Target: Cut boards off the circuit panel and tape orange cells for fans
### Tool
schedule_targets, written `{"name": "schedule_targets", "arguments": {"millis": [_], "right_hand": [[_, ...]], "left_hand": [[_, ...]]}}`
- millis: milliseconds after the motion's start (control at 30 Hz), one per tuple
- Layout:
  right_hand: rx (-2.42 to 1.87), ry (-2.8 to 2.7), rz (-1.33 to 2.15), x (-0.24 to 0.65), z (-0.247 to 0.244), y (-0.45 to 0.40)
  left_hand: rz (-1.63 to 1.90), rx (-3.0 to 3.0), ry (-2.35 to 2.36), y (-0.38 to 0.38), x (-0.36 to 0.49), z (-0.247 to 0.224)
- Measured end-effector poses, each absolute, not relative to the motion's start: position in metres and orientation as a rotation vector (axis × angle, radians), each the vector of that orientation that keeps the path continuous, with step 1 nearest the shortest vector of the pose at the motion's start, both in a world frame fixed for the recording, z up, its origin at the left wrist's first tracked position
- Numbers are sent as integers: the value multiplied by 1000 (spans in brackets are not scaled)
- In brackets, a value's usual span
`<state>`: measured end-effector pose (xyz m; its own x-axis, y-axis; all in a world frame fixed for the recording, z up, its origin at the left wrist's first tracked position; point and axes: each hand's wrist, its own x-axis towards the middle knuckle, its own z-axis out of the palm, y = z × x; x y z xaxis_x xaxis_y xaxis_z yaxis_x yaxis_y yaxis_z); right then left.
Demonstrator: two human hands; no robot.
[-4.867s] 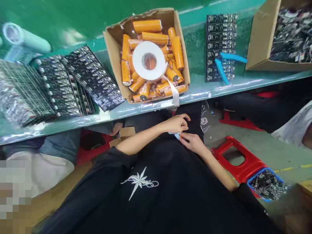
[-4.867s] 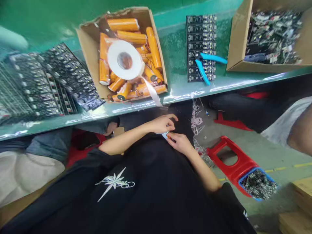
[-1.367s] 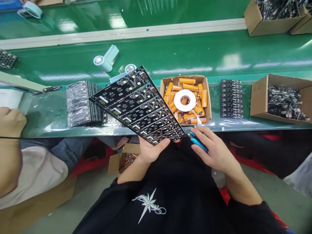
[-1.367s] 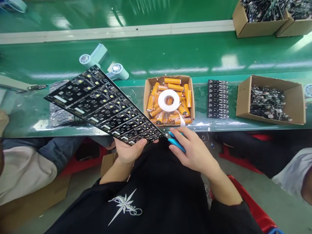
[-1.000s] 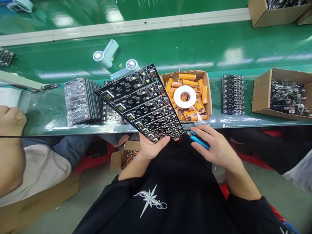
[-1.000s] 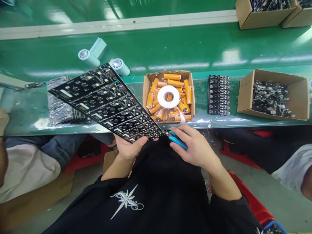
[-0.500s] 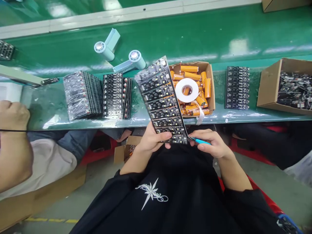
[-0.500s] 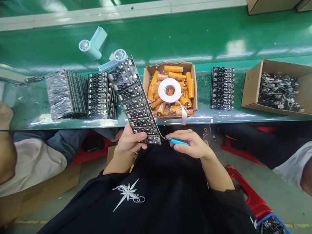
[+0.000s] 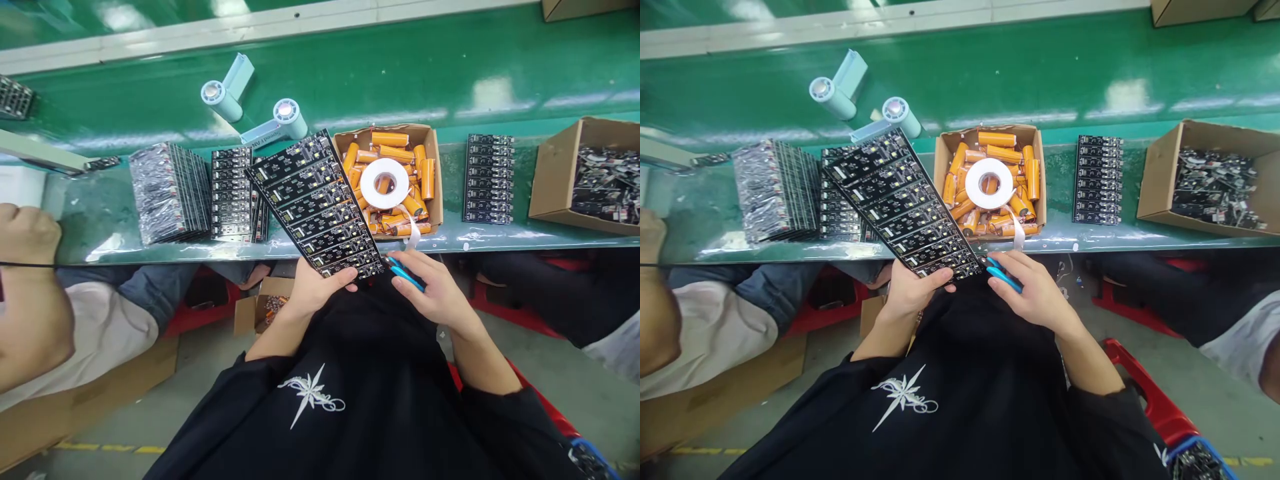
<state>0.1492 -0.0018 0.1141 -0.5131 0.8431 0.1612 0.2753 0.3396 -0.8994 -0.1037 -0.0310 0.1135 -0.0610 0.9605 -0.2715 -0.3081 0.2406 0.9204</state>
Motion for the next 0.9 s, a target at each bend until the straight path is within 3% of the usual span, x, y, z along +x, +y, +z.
{"name": "schedule_targets", "arguments": {"millis": [233, 467, 767, 900], "right_hand": [[-498, -1774, 1560, 155, 94, 10], [-879, -1844, 1312, 153, 106, -1], [-613, -1737, 1626, 161, 85, 8], [-681, -1868, 1468, 166, 92, 4]], "left_hand": [[868, 581, 872, -22, -108, 124], [1003, 631, 1055, -29, -105, 117], [695, 581, 782, -30, -115, 117], [942, 723, 932, -33, -114, 114]]}}
